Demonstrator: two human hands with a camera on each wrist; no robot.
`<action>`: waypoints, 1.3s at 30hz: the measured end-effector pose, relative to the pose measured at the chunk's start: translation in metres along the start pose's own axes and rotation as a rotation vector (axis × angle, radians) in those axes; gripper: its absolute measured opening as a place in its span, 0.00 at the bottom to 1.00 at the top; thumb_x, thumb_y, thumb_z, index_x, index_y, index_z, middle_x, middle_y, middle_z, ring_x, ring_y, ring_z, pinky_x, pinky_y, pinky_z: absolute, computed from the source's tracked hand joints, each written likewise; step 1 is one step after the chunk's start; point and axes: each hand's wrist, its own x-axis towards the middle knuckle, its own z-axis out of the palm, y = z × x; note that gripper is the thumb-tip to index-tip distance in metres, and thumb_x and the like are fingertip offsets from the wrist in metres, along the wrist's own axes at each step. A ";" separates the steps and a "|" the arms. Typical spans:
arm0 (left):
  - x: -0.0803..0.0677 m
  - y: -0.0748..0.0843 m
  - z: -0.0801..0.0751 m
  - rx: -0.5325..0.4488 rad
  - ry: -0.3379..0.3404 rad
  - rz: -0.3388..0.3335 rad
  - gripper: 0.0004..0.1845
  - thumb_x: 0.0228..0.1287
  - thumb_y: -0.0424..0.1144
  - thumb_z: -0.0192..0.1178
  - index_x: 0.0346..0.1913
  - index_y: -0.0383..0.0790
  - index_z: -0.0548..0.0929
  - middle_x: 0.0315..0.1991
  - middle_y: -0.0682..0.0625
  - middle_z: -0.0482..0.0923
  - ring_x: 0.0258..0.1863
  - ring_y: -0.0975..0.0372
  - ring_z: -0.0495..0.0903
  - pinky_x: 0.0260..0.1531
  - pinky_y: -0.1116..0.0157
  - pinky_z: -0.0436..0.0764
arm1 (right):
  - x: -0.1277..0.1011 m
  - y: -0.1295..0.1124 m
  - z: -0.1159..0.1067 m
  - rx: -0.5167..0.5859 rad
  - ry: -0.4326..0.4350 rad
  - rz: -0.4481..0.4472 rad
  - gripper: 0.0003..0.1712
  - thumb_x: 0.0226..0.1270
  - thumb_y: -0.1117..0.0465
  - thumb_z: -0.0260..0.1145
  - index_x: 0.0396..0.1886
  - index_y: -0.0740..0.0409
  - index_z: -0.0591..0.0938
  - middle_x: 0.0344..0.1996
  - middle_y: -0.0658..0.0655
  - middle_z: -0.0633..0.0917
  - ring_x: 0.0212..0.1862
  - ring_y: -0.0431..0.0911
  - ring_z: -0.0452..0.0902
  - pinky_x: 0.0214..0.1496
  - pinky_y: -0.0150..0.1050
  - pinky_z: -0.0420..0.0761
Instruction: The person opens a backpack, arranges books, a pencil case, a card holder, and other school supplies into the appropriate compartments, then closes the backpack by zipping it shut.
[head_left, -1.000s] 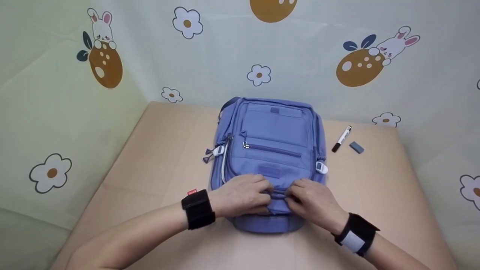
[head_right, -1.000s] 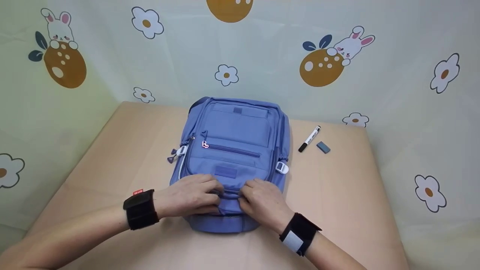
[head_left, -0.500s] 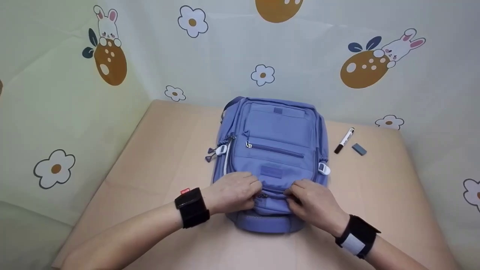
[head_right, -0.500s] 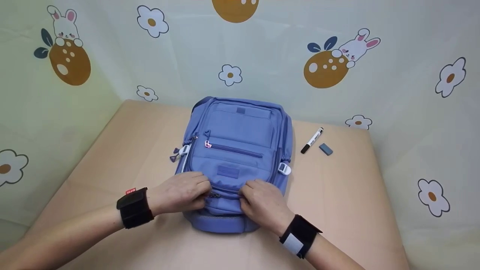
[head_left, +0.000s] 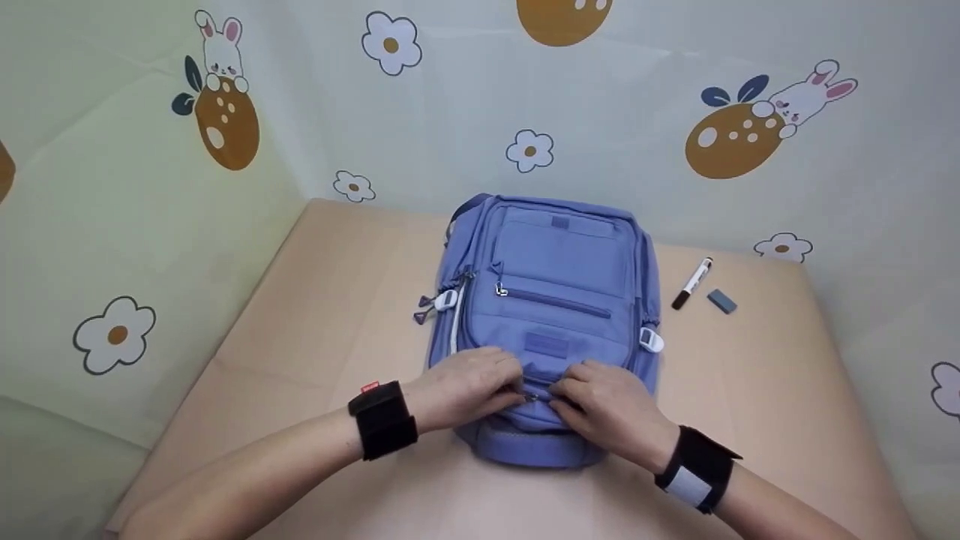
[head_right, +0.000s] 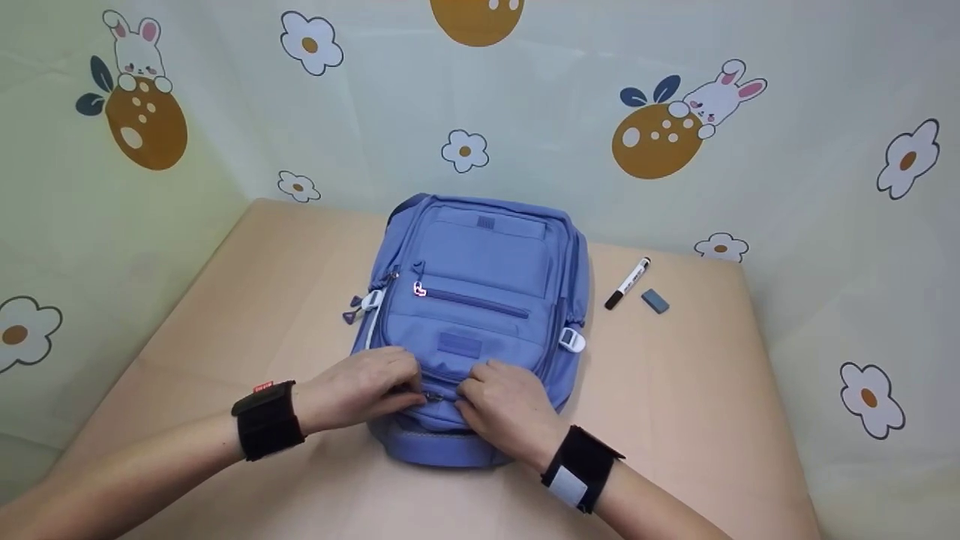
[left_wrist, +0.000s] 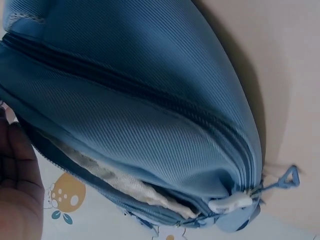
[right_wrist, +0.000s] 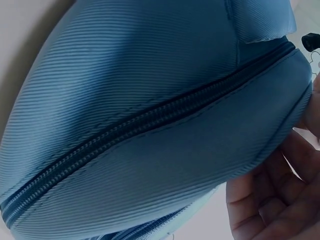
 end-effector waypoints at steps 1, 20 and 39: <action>0.000 0.001 0.000 -0.011 0.005 -0.014 0.06 0.70 0.41 0.67 0.38 0.42 0.82 0.33 0.54 0.78 0.35 0.63 0.77 0.39 0.69 0.78 | 0.000 0.000 0.000 -0.003 0.005 -0.003 0.04 0.62 0.59 0.75 0.36 0.50 0.88 0.31 0.45 0.84 0.33 0.40 0.78 0.34 0.39 0.81; -0.026 -0.007 -0.006 -0.023 0.145 -0.111 0.02 0.68 0.36 0.68 0.37 0.43 0.86 0.36 0.54 0.79 0.37 0.61 0.77 0.39 0.65 0.78 | 0.002 0.000 -0.007 -0.024 0.021 -0.004 0.02 0.64 0.59 0.72 0.34 0.52 0.88 0.29 0.45 0.83 0.32 0.40 0.79 0.33 0.39 0.82; -0.063 -0.030 -0.027 -0.123 0.108 -0.328 0.04 0.63 0.34 0.72 0.38 0.45 0.87 0.38 0.57 0.79 0.39 0.66 0.77 0.42 0.64 0.80 | 0.003 -0.001 -0.009 0.012 0.030 0.006 0.03 0.61 0.61 0.74 0.35 0.52 0.88 0.30 0.45 0.83 0.32 0.39 0.79 0.33 0.39 0.82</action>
